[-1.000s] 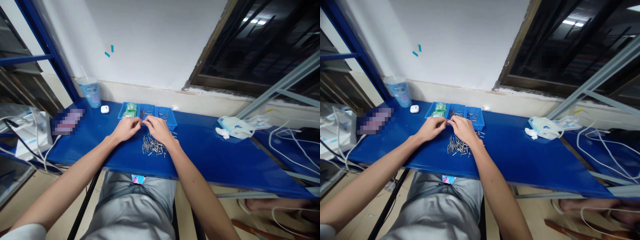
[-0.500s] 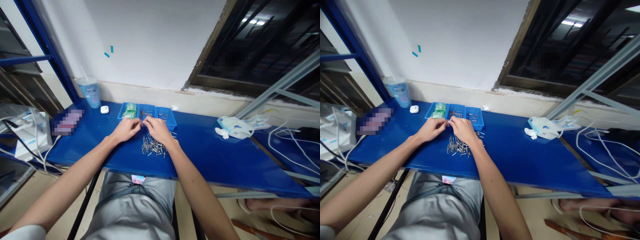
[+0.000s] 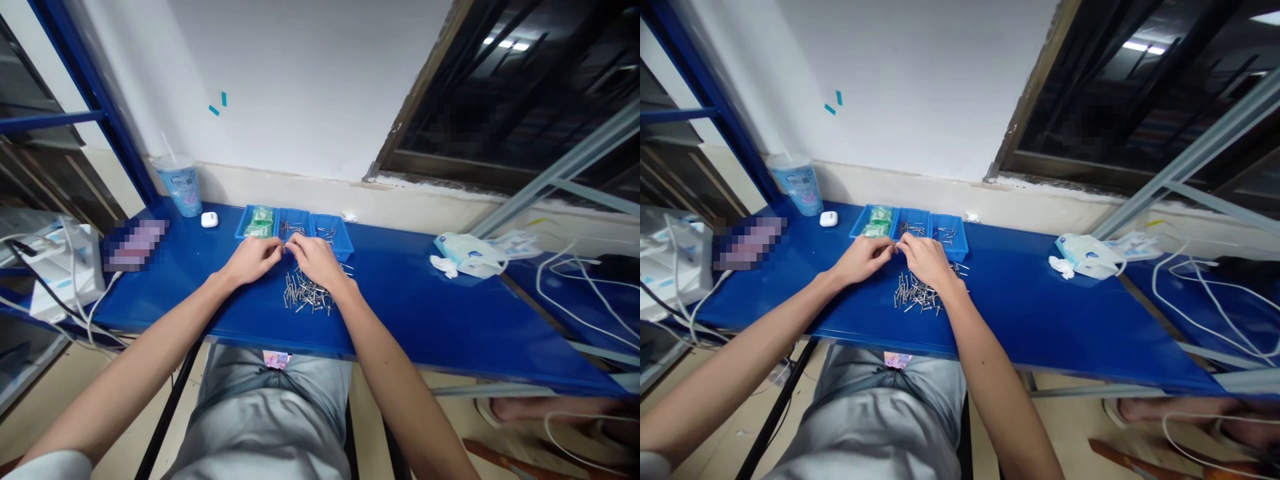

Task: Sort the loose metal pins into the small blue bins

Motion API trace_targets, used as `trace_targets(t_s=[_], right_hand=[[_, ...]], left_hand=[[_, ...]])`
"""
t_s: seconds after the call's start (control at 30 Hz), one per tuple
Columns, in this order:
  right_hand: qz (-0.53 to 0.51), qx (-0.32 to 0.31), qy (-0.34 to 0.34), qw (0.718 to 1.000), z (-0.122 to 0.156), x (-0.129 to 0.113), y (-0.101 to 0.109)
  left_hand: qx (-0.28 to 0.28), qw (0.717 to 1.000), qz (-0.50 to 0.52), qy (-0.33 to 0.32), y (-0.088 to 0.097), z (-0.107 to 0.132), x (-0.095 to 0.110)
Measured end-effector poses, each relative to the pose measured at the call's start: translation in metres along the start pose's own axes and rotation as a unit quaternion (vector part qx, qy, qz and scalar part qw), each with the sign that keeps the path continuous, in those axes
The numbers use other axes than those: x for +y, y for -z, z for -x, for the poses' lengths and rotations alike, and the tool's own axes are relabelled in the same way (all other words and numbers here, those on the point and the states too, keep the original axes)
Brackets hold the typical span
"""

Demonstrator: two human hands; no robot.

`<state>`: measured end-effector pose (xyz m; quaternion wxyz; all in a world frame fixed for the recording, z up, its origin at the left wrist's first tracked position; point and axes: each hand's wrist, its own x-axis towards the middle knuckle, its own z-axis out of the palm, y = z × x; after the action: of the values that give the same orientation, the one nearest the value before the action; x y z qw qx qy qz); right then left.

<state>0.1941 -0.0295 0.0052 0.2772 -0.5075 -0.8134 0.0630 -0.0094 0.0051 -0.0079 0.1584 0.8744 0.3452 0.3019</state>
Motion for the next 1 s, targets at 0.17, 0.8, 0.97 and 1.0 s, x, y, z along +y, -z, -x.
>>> trace_targets(t_s=[0.17, 0.8, 0.97, 1.0], right_hand=[[-0.027, 0.0, 0.003, 1.0, 0.0007, -0.0008, 0.0], [-0.03, -0.002, 0.004, 1.0, 0.0007, -0.0005, 0.0004], [-0.019, 0.005, 0.008, 1.0, 0.0009, 0.0006, -0.0006], [-0.021, 0.004, 0.008, 1.0, 0.0009, 0.0007, -0.0006]], left_hand=[[0.023, 1.0, -0.005, 0.012, 0.0004, -0.0001, 0.0001], [-0.009, 1.0, -0.003, -0.003, 0.0007, 0.0, 0.0013], [-0.008, 1.0, -0.006, 0.002, 0.0009, 0.0002, 0.0015], [-0.008, 1.0, -0.006, 0.001, 0.0009, 0.0001, 0.0014]])
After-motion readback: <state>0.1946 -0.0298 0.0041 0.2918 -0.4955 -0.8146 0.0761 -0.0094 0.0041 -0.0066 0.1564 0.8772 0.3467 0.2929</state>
